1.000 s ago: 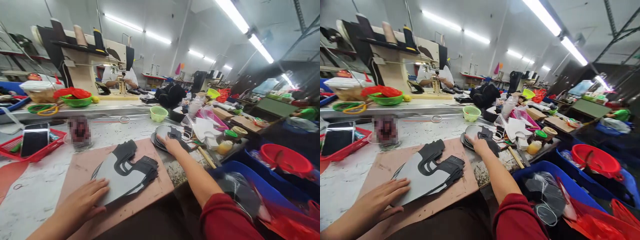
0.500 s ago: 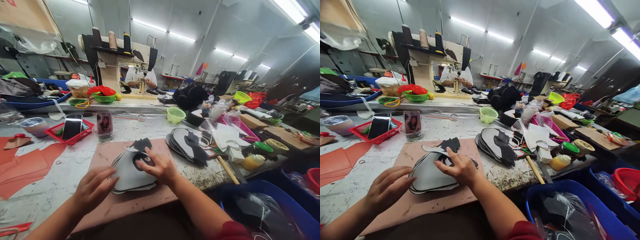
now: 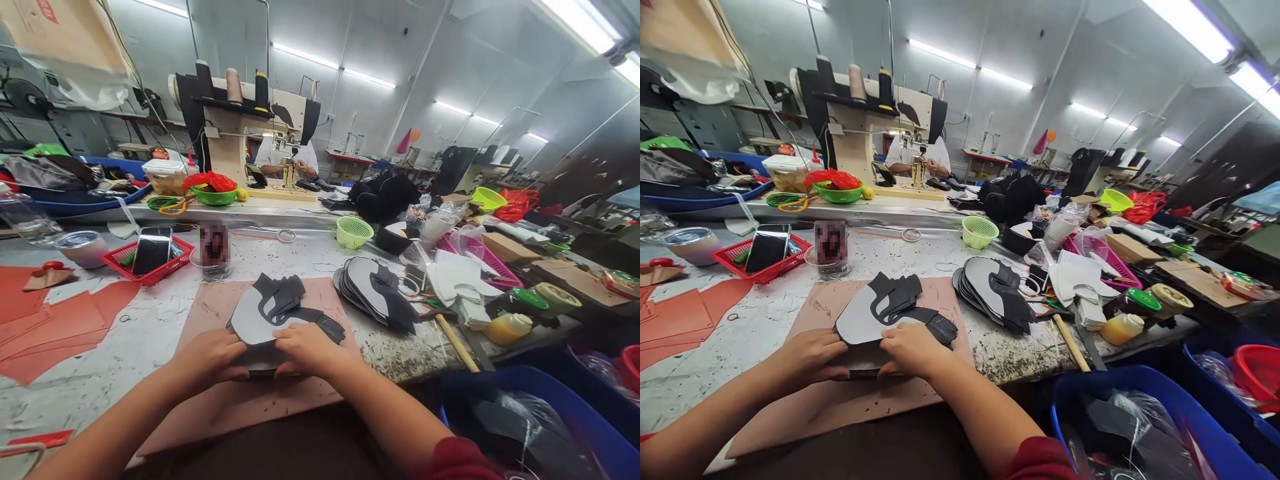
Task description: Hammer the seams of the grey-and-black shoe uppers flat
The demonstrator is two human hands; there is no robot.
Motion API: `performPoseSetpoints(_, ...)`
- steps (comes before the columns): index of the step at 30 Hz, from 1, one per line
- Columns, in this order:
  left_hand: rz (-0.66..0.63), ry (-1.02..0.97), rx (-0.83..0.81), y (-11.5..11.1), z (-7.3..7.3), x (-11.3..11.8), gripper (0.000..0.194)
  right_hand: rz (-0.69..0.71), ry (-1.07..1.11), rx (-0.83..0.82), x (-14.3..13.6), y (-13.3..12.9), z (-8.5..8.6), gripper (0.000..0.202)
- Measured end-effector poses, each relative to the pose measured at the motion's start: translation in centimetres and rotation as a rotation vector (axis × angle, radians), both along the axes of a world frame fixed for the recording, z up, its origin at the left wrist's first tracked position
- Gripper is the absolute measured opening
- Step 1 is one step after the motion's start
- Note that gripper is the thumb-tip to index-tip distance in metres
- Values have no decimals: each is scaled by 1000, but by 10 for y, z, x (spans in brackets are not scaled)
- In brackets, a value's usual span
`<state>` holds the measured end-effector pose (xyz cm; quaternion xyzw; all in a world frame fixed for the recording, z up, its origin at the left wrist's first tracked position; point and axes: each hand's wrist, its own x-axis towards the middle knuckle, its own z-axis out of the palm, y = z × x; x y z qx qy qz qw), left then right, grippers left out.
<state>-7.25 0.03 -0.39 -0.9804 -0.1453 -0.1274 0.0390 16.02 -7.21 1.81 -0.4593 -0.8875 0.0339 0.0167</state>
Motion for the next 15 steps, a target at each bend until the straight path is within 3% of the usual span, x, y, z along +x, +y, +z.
performPoseSetpoints(5,-40,-407,81,-9,17,-1,13,-75,104,15,-4,0,0,7)
performPoseSetpoints(7,-12,-603,161,-16,25,-2,7,-140,165,76,0,2,-6,11)
performPoseSetpoints(9,4,-678,186,-21,28,-2,12,-258,284,217,12,6,-8,20)
performPoseSetpoints(12,-38,-494,120,-19,15,-4,13,-520,516,603,49,9,8,32)
performPoseSetpoints(15,-82,-247,42,-8,-9,-8,21,-742,519,938,101,3,42,38)
